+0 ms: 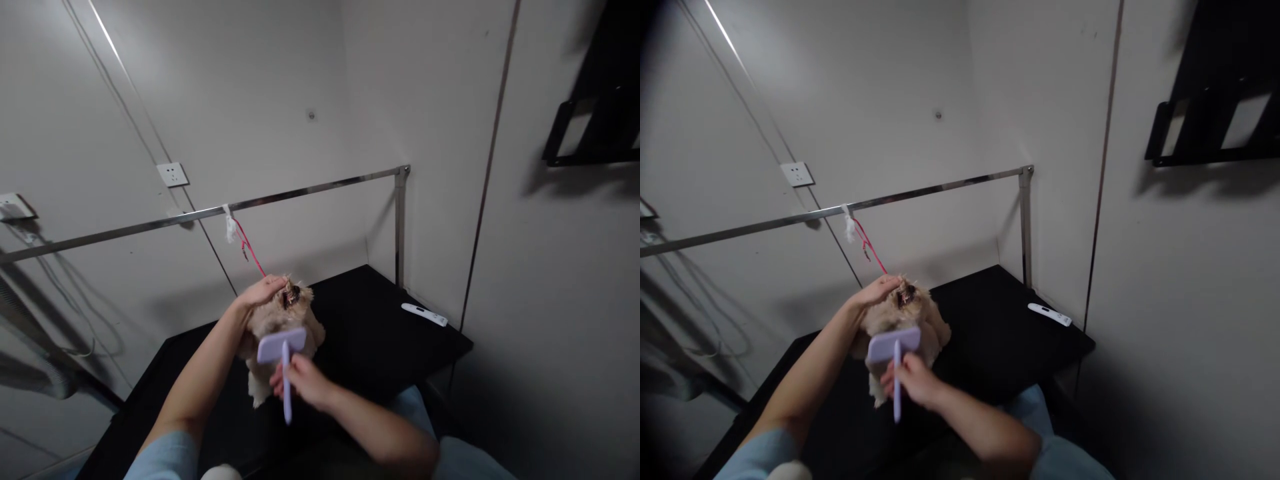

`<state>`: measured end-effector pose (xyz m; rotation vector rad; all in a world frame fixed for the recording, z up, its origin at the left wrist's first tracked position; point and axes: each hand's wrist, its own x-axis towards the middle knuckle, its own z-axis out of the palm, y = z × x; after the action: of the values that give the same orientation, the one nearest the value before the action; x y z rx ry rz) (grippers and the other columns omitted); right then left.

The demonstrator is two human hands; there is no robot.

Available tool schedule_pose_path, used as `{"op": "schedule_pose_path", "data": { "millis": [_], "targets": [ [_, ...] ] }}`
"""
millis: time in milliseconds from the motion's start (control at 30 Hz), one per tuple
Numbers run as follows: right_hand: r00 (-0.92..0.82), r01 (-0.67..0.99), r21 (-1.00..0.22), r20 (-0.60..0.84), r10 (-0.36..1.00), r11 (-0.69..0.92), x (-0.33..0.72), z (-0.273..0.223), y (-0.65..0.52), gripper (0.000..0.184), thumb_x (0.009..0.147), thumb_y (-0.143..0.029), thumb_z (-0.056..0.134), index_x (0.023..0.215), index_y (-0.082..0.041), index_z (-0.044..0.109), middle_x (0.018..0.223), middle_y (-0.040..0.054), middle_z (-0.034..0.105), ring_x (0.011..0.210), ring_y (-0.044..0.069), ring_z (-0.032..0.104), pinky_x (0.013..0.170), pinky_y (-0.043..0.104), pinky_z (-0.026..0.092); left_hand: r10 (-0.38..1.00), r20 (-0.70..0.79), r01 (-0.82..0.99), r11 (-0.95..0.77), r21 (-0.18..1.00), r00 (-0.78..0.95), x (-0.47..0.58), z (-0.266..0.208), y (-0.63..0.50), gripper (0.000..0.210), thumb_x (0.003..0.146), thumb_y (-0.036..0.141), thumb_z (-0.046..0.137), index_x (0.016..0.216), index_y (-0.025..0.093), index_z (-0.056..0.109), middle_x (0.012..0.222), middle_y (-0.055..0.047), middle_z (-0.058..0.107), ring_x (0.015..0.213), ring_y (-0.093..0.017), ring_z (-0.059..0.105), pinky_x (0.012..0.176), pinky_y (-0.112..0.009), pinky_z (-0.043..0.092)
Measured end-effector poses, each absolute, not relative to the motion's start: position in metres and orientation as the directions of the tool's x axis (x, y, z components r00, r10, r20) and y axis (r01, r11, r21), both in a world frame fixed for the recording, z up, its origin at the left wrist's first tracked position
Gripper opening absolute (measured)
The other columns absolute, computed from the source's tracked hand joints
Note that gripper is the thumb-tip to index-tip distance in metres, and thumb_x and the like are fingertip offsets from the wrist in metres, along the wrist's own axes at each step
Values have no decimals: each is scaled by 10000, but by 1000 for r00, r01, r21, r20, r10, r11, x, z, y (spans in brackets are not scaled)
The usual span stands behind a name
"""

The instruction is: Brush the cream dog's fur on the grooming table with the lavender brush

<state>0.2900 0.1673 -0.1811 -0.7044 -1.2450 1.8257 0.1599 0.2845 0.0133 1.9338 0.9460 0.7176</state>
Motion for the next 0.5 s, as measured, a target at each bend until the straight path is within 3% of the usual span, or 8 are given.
{"op": "schedule_pose_path", "data": {
  "millis": [33,100,200,267,300,400,467,500],
  "targets": [
    [-432,-360,-930,93,897,-77,294,-166,175,329,925,-499,687,956,-203,547,898,42,706,750,167,695,771,347,538,818,126,336,-364,868,561,159,12,285,605,832,738,651,721,151,743,698,-94,740,640,-190,627,650,-309,506],
    [-320,-341,-940,137,937,21,294,-155,183,289,930,-460,686,922,-206,549,838,18,686,764,164,684,798,336,529,804,137,336,-389,858,578,158,9,286,624,833,750,647,730,143,746,707,-97,740,658,-190,631,679,-315,514],
    [-409,-178,-964,-108,906,-195,282,-185,170,232,994,-405,592,918,-204,506,699,-16,644,603,134,623,692,305,506,799,170,342,-425,838,577,154,5,287,642,833,769,646,732,142,738,700,-78,730,654,-177,614,677,-303,507],
    [-543,-59,-919,-297,785,-389,276,-210,156,226,1035,-420,501,988,-199,497,662,-18,645,521,135,597,636,308,501,796,176,343,-433,834,579,151,4,287,646,845,773,632,736,144,735,698,-69,726,648,-171,604,662,-294,501],
    [-612,-27,-908,-316,725,-418,276,-214,152,243,1035,-435,499,1011,-194,500,657,-11,655,506,140,598,627,317,506,796,177,344,-435,832,578,149,4,287,646,850,773,626,741,146,735,699,-66,726,648,-171,601,653,-291,499],
    [-660,-182,-943,-92,745,-278,290,-186,157,273,998,-445,593,1025,-180,531,740,18,702,580,145,654,698,338,536,797,197,343,-450,824,571,148,6,286,628,830,768,657,759,150,737,716,-61,731,666,-173,605,665,-288,505],
    [-489,-347,-936,122,864,-64,300,-156,170,240,983,-402,641,1011,-184,546,843,30,723,709,144,696,787,326,533,805,191,346,-438,830,561,149,7,285,617,807,763,687,761,150,735,713,-54,728,658,-168,597,668,-287,504],
    [-417,-348,-937,147,897,-9,302,-148,175,218,981,-379,649,992,-187,546,840,23,717,729,144,696,798,319,526,810,181,347,-426,836,557,149,7,284,623,799,768,691,750,148,730,700,-52,722,642,-164,589,658,-287,499]
  ]
}}
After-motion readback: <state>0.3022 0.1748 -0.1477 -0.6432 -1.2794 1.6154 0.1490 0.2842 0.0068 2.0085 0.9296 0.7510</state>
